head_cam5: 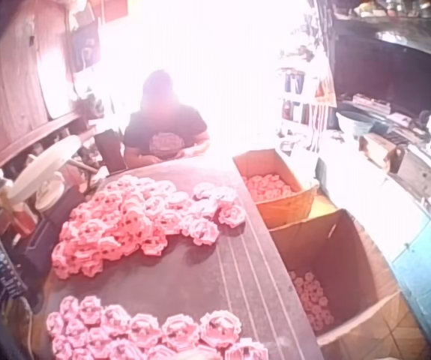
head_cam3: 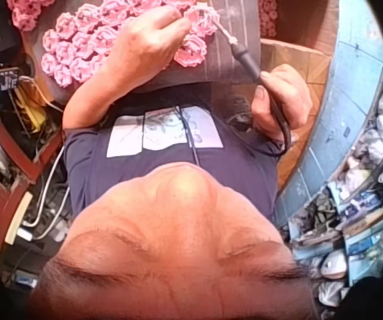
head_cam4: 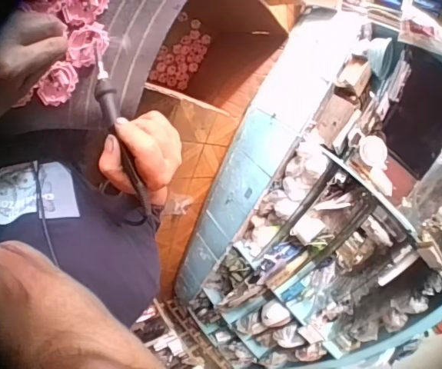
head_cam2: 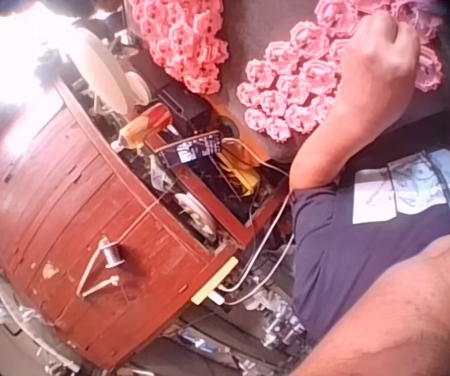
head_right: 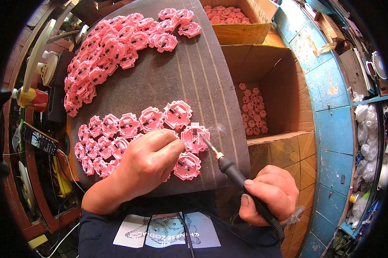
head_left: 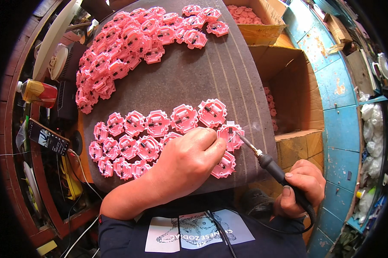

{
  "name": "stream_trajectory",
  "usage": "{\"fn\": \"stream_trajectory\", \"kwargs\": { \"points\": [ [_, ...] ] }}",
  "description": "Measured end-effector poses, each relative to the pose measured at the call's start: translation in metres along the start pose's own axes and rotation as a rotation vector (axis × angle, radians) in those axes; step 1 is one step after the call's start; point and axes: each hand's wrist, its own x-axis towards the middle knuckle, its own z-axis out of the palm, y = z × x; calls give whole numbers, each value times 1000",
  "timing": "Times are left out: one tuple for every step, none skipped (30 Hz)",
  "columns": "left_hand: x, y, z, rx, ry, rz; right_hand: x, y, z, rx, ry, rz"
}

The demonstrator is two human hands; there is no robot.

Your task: The person uses a soldering iron to apply heat to small pink plastic components arranged on a work surface. They pick up each component, apply the soldering iron to specific points, and place the finished pieces aside. The process is repeated for multiple components throughout the clip.

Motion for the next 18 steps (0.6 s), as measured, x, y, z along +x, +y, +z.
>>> {"fn": "stream_trajectory", "kwargs": {
  "points": [
    [0, 1, -1, 7, -7, -7, 0, 0, 0, 1, -3, 1],
    [-1, 1, -2, 10, -6, -8, 1, 0, 0, 2, -7, 3],
    [-1, 1, -2, 11, -3, -7, 1, 0, 0, 0, -10, 5],
    [-2, 1, -2, 12, -1, -7, 1, -1, 0, -5, -9, 6],
    [-2, 1, -2, 8, -2, -9, 1, -1, 0, -10, -7, 7],
    [-2, 2, -3, 4, -3, -12, 0, -1, 0, -13, -6, 8],
    [-3, 3, -4, 1, -3, -15, 0, -1, 0, -12, 0, 13],
    [-3, 4, -4, 1, 3, -13, -1, -2, 1, -11, 7, 18],
    [-3, 4, -5, 1, 10, -12, -1, -2, 1, -10, 12, 22],
    [-4, 5, -5, 2, 17, -10, -2, -2, 0, -14, 19, 32],
    [-4, 5, -5, 0, 18, -8, -4, -3, -1, -18, 25, 42],
    [-5, 4, -5, 1, 19, -6, -5, -3, -2, -21, 32, 52],
    [-5, 4, -5, 1, 20, -4, -6, -3, -2, -24, 37, 49],
    [-5, 4, -5, -1, 16, -6, -6, -3, -1, -26, 41, 46],
    [-5, 5, -4, -5, 11, -5, -6, -4, -2, -31, 46, 44],
    [-4, 5, -4, -8, 6, -4, -6, -4, -2, -38, 44, 38],
    [-4, 5, -4, -3, 1, -4, -5, -4, -1, -45, 43, 32],
    [-4, 4, -4, 4, -4, -6, -5, -4, -1, -49, 41, 26]
  ]
}}
